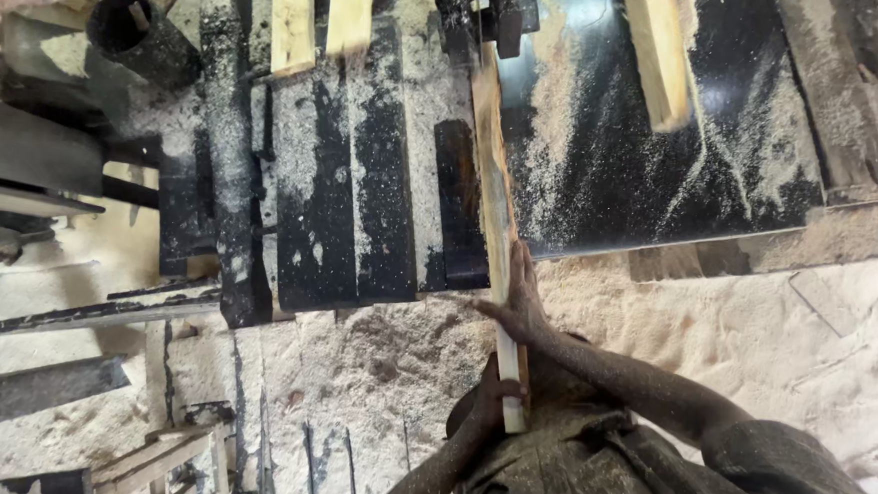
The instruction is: The person repeatedly feeds wooden planks through a stationary saw by hand to cut them, flipping the pieces and passing them through the blade.
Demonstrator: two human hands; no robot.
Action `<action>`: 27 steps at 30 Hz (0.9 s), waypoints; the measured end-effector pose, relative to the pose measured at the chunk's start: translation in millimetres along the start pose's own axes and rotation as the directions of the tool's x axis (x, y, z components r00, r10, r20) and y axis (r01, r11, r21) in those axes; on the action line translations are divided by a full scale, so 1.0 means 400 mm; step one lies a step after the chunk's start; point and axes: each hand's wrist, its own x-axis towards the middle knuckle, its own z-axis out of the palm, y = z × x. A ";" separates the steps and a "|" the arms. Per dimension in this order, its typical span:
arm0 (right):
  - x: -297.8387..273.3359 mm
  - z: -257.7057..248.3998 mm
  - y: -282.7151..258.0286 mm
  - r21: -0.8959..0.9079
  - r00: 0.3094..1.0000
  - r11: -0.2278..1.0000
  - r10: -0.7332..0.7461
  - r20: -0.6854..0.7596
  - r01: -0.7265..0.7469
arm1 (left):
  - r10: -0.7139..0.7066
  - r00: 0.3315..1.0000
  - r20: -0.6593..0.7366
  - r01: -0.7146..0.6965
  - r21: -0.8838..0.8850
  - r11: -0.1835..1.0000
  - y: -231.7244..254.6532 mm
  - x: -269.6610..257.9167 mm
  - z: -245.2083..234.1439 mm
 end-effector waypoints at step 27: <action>-0.257 0.148 0.104 -0.172 0.514 0.648 -0.714 -0.476 0.742 | 0.538 0.812 0.226 -0.035 0.939 -0.342 0.168 -0.101 0.189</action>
